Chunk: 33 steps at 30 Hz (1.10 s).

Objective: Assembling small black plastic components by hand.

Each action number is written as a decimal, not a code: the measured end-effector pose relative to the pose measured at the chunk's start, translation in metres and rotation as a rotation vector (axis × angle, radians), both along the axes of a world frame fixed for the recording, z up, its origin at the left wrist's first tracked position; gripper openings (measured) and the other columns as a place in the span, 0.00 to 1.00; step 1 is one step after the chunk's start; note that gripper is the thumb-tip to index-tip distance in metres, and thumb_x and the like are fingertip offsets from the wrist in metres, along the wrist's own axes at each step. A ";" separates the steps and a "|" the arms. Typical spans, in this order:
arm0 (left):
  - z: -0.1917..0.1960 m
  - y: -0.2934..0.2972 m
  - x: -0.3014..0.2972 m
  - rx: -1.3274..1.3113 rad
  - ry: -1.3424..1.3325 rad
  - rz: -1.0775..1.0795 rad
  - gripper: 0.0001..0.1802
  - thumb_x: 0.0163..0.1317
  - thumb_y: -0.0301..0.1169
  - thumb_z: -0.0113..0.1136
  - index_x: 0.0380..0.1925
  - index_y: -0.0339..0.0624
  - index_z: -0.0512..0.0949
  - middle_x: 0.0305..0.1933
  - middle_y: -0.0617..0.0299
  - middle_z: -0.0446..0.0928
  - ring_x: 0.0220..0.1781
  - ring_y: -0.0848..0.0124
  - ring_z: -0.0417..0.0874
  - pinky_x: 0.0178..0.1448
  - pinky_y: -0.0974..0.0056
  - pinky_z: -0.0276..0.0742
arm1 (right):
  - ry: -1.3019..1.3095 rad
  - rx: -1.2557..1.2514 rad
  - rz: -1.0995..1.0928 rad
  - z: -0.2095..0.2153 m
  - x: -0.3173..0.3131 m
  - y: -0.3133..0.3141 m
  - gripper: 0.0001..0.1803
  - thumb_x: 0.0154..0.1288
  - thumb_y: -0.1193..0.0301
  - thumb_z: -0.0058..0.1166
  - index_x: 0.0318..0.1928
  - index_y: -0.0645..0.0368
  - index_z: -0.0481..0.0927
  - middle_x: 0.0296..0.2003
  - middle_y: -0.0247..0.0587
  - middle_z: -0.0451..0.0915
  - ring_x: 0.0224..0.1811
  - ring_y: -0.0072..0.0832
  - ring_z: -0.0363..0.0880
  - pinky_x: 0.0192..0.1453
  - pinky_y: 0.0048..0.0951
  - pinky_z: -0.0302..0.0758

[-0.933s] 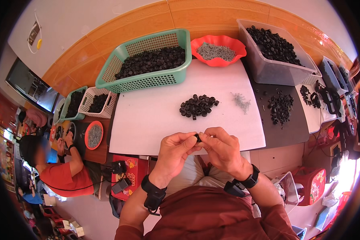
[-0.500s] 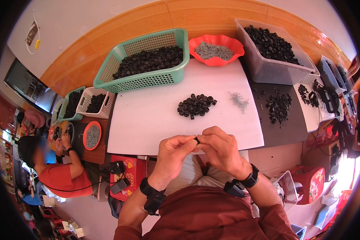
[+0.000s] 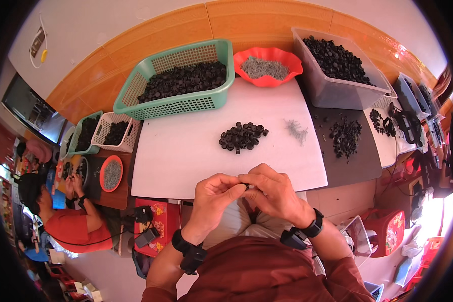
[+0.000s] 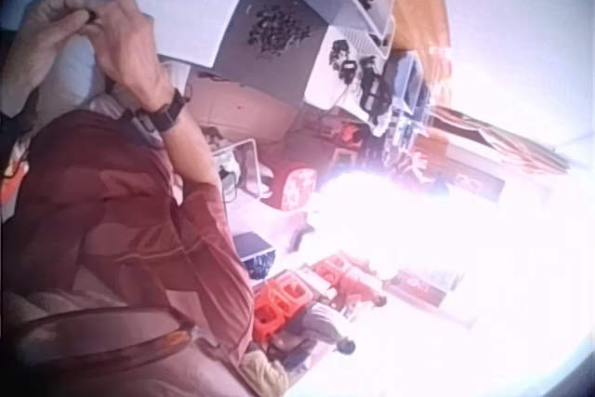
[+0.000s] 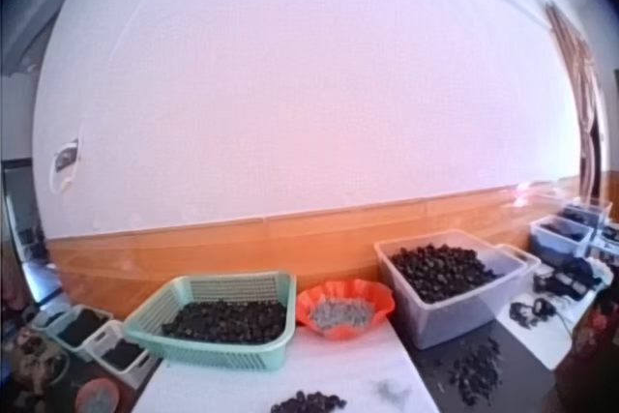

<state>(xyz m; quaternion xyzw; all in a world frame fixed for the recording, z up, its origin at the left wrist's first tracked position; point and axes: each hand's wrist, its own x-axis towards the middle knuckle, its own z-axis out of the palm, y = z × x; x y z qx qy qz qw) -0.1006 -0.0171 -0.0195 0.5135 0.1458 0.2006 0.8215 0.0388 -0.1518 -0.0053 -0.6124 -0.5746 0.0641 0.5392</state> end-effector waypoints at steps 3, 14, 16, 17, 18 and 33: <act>0.010 -0.001 -0.001 0.008 0.038 0.003 0.10 0.66 0.22 0.68 0.45 0.34 0.79 0.43 0.59 0.85 0.43 0.77 0.85 0.51 0.70 0.81 | -0.016 -0.033 0.016 0.004 0.002 -0.001 0.18 0.59 0.76 0.67 0.51 0.56 0.83 0.40 0.42 0.79 0.32 0.42 0.83 0.35 0.38 0.81; 0.009 0.000 -0.004 0.035 0.132 -0.058 0.14 0.64 0.21 0.69 0.45 0.39 0.74 0.42 0.58 0.84 0.43 0.76 0.84 0.50 0.71 0.81 | -0.037 -0.134 0.088 0.005 0.007 -0.003 0.15 0.57 0.74 0.69 0.47 0.57 0.85 0.37 0.40 0.80 0.27 0.40 0.80 0.31 0.35 0.78; 0.010 0.002 -0.005 0.072 0.109 -0.044 0.13 0.65 0.21 0.69 0.44 0.38 0.75 0.43 0.58 0.84 0.44 0.76 0.84 0.51 0.71 0.81 | 0.010 -0.178 0.102 0.014 0.008 -0.003 0.15 0.58 0.73 0.70 0.47 0.58 0.85 0.38 0.40 0.80 0.27 0.38 0.80 0.31 0.34 0.77; 0.010 0.002 -0.005 0.072 0.107 -0.042 0.13 0.65 0.21 0.69 0.44 0.38 0.75 0.43 0.58 0.84 0.44 0.76 0.84 0.51 0.71 0.81 | 0.058 -0.222 0.115 0.018 0.009 -0.002 0.16 0.58 0.72 0.71 0.47 0.59 0.84 0.39 0.40 0.81 0.26 0.35 0.79 0.31 0.33 0.77; 0.009 0.003 -0.004 0.138 0.099 0.001 0.12 0.65 0.21 0.69 0.44 0.38 0.75 0.43 0.58 0.84 0.44 0.77 0.84 0.51 0.70 0.81 | 0.055 -0.222 0.116 0.019 0.012 -0.002 0.16 0.58 0.72 0.71 0.47 0.59 0.84 0.39 0.40 0.81 0.26 0.35 0.79 0.31 0.33 0.77; 0.046 0.093 0.026 0.913 0.229 0.391 0.07 0.65 0.22 0.68 0.41 0.33 0.81 0.39 0.63 0.85 0.40 0.79 0.83 0.48 0.71 0.80 | 0.177 -0.215 -0.160 -0.007 0.039 -0.009 0.08 0.64 0.75 0.67 0.42 0.66 0.85 0.32 0.41 0.81 0.25 0.25 0.73 0.30 0.28 0.71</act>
